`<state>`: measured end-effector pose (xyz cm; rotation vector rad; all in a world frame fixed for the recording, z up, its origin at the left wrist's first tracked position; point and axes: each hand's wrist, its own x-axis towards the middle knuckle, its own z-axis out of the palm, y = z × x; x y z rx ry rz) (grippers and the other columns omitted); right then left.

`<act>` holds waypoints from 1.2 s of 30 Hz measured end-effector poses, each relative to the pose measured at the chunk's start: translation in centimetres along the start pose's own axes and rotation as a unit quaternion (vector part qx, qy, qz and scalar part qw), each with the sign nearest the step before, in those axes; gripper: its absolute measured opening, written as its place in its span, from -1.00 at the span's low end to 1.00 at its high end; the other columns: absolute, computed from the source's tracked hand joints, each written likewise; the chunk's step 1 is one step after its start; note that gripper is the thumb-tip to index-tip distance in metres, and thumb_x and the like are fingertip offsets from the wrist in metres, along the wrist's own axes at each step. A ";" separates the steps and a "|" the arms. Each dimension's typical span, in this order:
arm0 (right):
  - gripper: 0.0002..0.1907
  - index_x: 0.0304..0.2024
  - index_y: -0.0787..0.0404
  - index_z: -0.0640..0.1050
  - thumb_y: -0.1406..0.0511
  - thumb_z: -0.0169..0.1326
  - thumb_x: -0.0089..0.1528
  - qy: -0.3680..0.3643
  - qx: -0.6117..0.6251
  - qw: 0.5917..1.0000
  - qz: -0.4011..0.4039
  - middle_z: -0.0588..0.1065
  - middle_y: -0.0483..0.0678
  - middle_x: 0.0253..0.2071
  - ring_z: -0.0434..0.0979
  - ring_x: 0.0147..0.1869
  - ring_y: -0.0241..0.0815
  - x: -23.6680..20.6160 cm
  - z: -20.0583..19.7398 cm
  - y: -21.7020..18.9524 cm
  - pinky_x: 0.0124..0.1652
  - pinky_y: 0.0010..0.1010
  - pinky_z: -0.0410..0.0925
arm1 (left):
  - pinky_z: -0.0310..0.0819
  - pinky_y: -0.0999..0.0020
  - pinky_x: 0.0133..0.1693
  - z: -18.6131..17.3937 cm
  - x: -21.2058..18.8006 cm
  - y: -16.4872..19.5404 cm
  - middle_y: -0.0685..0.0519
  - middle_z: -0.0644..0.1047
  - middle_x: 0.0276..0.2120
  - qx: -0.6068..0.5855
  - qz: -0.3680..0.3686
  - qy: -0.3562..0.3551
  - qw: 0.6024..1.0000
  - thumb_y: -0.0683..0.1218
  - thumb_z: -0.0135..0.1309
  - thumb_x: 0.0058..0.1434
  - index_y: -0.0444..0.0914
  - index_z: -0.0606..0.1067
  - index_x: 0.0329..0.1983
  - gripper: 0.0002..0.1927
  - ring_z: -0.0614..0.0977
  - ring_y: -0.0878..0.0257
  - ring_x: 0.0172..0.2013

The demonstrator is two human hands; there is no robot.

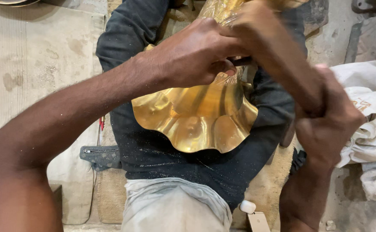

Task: The person sits on the floor with a large brass vase resting on their lap. They hold a small metal punch against the embossed floral pattern on the vase's body and strike it with a wooden mallet, repeatedly repositioning the punch around the design to chase the decoration into the brass.

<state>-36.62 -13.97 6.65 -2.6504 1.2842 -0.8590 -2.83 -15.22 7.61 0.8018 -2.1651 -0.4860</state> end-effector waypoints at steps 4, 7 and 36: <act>-0.37 0.38 0.18 0.30 0.37 0.38 0.42 0.002 0.091 0.994 0.053 0.52 0.14 -0.21 0.62 -0.15 -0.12 -0.2 -0.2 0.2 -0.10 -0.34 0.48 | 0.62 0.14 -0.29 0.2 0.0 0.0 -0.06 0.68 -0.23 -0.014 -0.007 0.008 1.000 -0.34 0.25 0.24 -0.30 0.55 0.10 -0.64 0.75 0.11 -0.23; -0.43 0.36 0.15 0.31 0.43 0.33 0.43 0.001 0.000 1.000 0.005 0.61 0.15 -0.09 0.73 0.01 -0.08 0.9 -0.4 -0.5 0.02 -0.35 0.57 | 0.68 0.18 -0.15 0.4 0.0 -0.3 -0.07 0.68 -0.11 0.012 0.017 0.028 0.999 -0.38 0.21 0.17 -0.31 0.52 0.17 -0.53 0.75 0.11 -0.15; -0.54 0.25 0.29 0.39 0.48 0.30 0.39 -0.004 0.002 1.000 -0.014 0.55 0.13 -0.23 0.64 -0.22 -0.10 2.8 -0.8 -1.9 -0.23 -0.31 0.48 | 0.63 0.13 -0.26 0.3 -1.0 -0.6 -0.05 0.67 -0.24 0.012 -0.004 0.048 0.999 -0.29 0.29 0.28 -0.30 0.54 0.07 -0.69 0.75 0.10 -0.20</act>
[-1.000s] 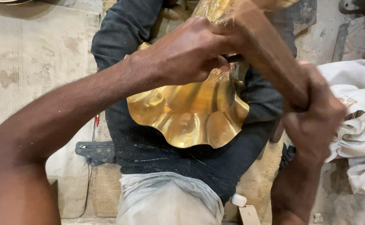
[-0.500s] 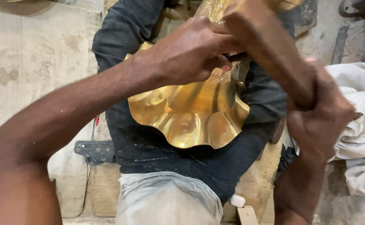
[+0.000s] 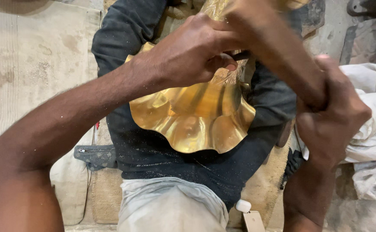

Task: The person sits on the floor with a large brass vase resting on their lap. They hold a small metal punch against the embossed floral pattern on the vase's body and strike it with a wooden mallet, repeatedly repositioning the punch around the design to chase the decoration into the brass.

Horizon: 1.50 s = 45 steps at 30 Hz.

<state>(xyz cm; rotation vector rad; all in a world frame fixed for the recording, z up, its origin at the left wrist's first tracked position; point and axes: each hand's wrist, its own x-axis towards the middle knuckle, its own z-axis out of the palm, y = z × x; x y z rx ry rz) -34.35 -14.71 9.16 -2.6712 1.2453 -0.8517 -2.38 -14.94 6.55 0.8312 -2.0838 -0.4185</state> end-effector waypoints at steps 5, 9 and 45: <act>-0.52 0.26 0.31 0.38 0.41 0.32 0.40 -0.035 0.065 0.997 0.038 0.55 0.07 -0.26 0.66 -0.19 -0.12 -0.2 -0.1 0.7 -0.13 -0.34 0.52 | 0.68 0.22 -0.19 0.4 0.0 -0.4 -0.03 0.67 -0.17 -0.015 0.010 0.011 1.000 -0.29 0.27 0.33 -0.30 0.53 0.06 -0.73 0.76 0.14 -0.15; -0.48 0.30 0.29 0.34 0.49 0.31 0.41 0.008 0.074 0.997 0.020 0.57 0.17 -0.10 0.67 -0.03 -0.02 0.1 -0.4 0.0 -0.03 -0.28 0.51 | 0.63 0.20 -0.30 0.4 -0.1 -0.4 -0.05 0.67 -0.25 -0.004 -0.003 0.004 1.000 -0.30 0.26 0.31 -0.31 0.55 0.08 -0.71 0.75 0.13 -0.23; -0.46 0.27 0.22 0.45 0.51 0.33 0.29 0.002 -0.006 1.000 0.006 0.59 0.11 -0.18 0.67 -0.17 -0.07 2.2 -1.9 -1.1 -0.20 -0.29 0.51 | 0.76 0.34 -0.12 0.2 -0.2 -0.5 -0.12 0.67 -0.09 -0.022 -0.017 0.024 0.999 -0.34 0.22 0.35 -0.34 0.56 0.12 -0.71 0.77 0.15 -0.16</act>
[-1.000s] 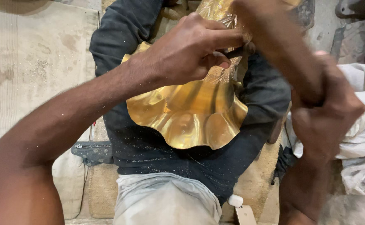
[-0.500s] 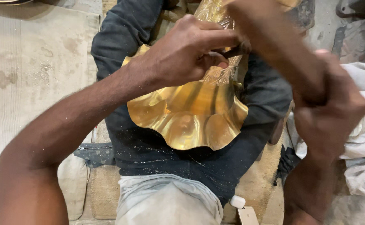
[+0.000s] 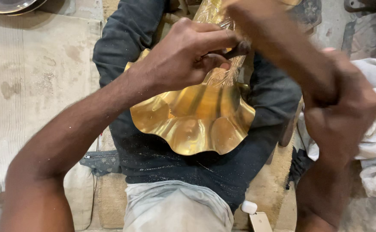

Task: The person sits on the floor with a large brass vase resting on their lap. They hold a small metal punch against the embossed floral pattern on the vase's body and strike it with a wooden mallet, repeatedly repositioning the punch around the design to chase the decoration into the brass.

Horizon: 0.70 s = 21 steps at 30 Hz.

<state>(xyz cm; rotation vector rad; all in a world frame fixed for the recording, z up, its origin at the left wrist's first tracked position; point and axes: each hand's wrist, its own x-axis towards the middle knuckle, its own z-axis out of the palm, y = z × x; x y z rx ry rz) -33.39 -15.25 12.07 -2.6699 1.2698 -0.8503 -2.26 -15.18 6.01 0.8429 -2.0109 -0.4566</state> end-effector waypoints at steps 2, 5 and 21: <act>-0.40 0.30 0.20 0.40 0.45 0.33 0.26 0.017 0.127 0.990 0.059 0.55 0.06 -0.24 0.64 -0.23 -0.12 -0.1 0.2 0.3 -0.22 -0.33 0.50 | 0.76 0.36 -0.13 -0.1 0.0 0.2 -0.13 0.66 -0.07 -0.010 0.013 0.012 1.000 -0.35 0.21 0.35 -0.34 0.54 0.16 -0.67 0.77 0.13 -0.14; -0.48 0.24 0.22 0.47 0.53 0.30 0.25 -0.040 -0.002 0.999 0.013 0.57 0.14 -0.20 0.67 -0.16 -0.03 -0.4 0.1 1.2 -0.15 -0.25 0.50 | 0.73 0.34 -0.21 -0.1 0.0 0.3 -0.13 0.65 -0.14 -0.001 0.001 0.012 1.000 -0.31 0.26 0.33 -0.34 0.54 0.13 -0.68 0.76 0.13 -0.19; -0.59 0.12 0.28 0.54 0.58 0.29 0.25 -0.014 -0.069 0.997 -0.034 0.57 0.10 -0.28 0.61 -0.25 -0.10 1.1 -0.3 -0.5 -0.25 -0.24 0.47 | 0.68 0.31 -0.27 -0.2 0.1 0.5 -0.06 0.65 -0.20 0.012 -0.024 0.002 1.000 -0.28 0.30 0.34 -0.31 0.56 0.07 -0.74 0.74 0.21 -0.27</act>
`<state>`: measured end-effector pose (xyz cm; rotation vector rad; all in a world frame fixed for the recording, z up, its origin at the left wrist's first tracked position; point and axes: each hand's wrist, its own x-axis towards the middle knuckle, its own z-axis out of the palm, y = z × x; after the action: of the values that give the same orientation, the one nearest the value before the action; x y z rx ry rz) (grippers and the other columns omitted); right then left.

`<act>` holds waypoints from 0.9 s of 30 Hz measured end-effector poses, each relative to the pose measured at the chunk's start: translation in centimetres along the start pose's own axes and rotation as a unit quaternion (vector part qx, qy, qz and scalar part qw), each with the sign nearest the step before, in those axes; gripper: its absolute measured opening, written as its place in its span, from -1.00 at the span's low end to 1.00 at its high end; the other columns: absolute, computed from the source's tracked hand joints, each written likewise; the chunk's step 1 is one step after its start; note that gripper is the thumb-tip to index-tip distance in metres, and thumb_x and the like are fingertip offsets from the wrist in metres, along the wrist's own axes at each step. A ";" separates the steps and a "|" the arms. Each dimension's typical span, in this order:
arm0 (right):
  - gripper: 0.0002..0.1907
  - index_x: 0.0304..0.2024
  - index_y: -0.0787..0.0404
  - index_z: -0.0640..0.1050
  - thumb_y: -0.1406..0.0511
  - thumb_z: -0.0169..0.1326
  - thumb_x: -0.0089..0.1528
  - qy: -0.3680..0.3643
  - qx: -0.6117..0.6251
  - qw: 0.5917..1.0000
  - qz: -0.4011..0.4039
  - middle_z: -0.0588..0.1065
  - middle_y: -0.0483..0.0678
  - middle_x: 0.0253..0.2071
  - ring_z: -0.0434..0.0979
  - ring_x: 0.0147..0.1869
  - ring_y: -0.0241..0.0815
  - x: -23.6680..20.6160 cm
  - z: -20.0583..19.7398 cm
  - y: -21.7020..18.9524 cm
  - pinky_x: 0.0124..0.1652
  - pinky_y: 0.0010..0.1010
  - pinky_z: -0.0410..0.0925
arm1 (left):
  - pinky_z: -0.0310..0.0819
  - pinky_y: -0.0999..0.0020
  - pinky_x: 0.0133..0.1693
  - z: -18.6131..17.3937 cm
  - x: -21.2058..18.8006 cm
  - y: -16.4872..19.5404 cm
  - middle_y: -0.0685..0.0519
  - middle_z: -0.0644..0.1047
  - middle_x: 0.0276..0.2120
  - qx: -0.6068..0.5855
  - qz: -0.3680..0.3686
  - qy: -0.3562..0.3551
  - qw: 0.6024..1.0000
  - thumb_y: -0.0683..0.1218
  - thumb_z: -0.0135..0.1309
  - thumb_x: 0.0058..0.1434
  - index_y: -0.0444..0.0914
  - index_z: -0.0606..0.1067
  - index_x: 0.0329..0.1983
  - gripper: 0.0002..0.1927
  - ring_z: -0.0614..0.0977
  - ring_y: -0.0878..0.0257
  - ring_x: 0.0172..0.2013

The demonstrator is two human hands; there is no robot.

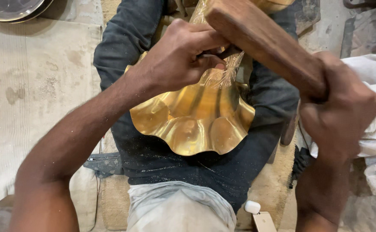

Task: The person sits on the floor with a large brass vase resting on their lap. They hold a small metal punch against the embossed floral pattern on the vase's body and strike it with a wooden mallet, repeatedly repositioning the punch around the design to chase the decoration into the brass.

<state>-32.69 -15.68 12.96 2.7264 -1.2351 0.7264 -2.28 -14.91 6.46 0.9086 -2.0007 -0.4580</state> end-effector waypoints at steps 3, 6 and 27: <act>-0.59 0.16 0.27 0.48 0.52 0.28 0.30 0.025 0.160 0.985 0.062 0.55 0.06 -0.24 0.62 -0.19 -0.19 -0.3 0.5 0.3 -0.18 -0.38 0.48 | 0.68 0.32 -0.26 -0.3 -0.1 0.1 -0.07 0.63 -0.19 -0.007 0.019 0.022 1.000 -0.30 0.28 0.36 -0.32 0.55 0.14 -0.69 0.74 0.20 -0.23; -0.62 0.12 0.24 0.49 0.49 0.25 0.27 0.009 0.182 0.978 0.097 0.54 0.00 -0.34 0.58 -0.29 -0.24 -0.5 1.2 0.9 -0.28 -0.41 0.45 | 0.64 0.28 -0.32 -0.3 0.0 0.2 -0.07 0.63 -0.26 0.005 0.003 0.012 1.000 -0.29 0.31 0.33 -0.32 0.55 0.07 -0.72 0.74 0.18 -0.26; -0.59 0.11 0.30 0.40 0.45 0.38 0.37 0.005 0.102 0.995 0.007 0.54 0.10 -0.22 0.65 -0.16 -0.09 -0.8 -0.2 1.9 -0.16 -0.31 0.46 | 0.77 0.37 -0.11 -0.3 -0.4 -0.2 -0.09 0.65 -0.10 -0.025 0.024 0.049 0.998 -0.33 0.22 0.36 -0.34 0.53 0.09 -0.74 0.77 0.16 -0.10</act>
<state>-34.63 -16.37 12.50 2.8716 -1.2421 0.9137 -1.80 -14.76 6.25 0.8354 -1.9099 -0.4265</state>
